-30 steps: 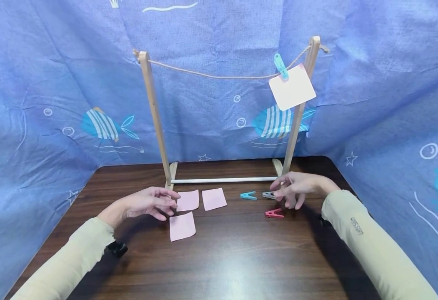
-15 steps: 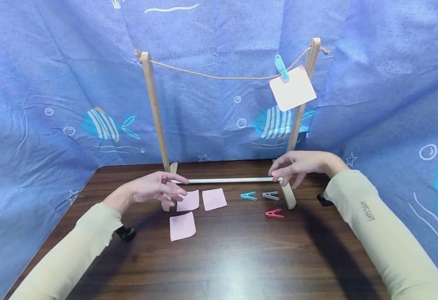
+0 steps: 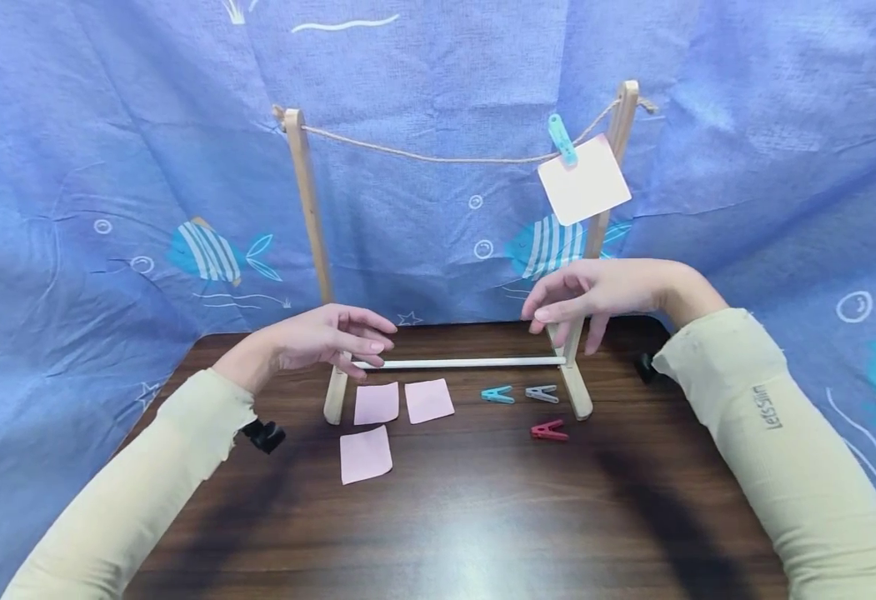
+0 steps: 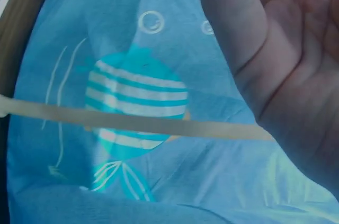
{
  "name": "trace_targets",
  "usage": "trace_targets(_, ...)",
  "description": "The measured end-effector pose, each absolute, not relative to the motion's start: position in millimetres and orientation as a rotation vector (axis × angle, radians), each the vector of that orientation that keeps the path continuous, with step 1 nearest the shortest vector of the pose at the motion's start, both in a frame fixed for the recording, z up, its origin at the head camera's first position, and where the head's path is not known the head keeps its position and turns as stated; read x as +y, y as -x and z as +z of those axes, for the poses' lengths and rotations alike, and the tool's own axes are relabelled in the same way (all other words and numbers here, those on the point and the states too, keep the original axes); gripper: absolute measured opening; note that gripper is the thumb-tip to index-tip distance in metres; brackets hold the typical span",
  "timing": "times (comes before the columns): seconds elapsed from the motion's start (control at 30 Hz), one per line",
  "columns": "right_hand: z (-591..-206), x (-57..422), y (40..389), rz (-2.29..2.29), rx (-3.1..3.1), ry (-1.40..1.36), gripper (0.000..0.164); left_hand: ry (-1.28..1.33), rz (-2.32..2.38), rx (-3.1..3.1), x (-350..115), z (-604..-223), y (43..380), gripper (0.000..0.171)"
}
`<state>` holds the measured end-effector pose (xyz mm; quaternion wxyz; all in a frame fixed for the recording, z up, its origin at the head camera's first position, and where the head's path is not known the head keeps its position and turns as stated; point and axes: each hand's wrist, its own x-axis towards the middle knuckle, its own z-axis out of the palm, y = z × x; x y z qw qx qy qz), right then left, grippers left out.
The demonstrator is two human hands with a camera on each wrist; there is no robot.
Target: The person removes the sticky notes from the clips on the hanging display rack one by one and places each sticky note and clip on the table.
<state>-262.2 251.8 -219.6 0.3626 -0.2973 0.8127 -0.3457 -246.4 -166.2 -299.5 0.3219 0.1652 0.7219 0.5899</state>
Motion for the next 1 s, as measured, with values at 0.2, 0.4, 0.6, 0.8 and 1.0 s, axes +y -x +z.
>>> trace_targets(0.2,-200.5,260.0,258.3,-0.984,2.095,0.912,0.029,-0.441,1.561,1.899,-157.3,-280.2,249.6,0.056)
trace_targets(0.4,-180.6,277.1,260.5,-1.223,2.082,1.214,0.039,-0.482,1.61,1.93,-144.7,-261.5,251.0,0.062)
trace_targets(0.6,-166.7,281.8,263.2,-1.587,2.048,1.306,0.035,-0.509,1.683,1.972,-135.6,-240.4,253.1,0.061)
trace_targets(0.8,-157.6,282.1,264.0,-1.975,1.946,1.254,0.03,-0.497,1.78,2.004,-125.8,-220.6,257.7,0.073)
trace_targets(1.0,-150.4,276.3,267.1,-2.263,1.868,1.195,0.026,-0.502,1.883,2.027,-113.2,-207.7,262.5,0.067)
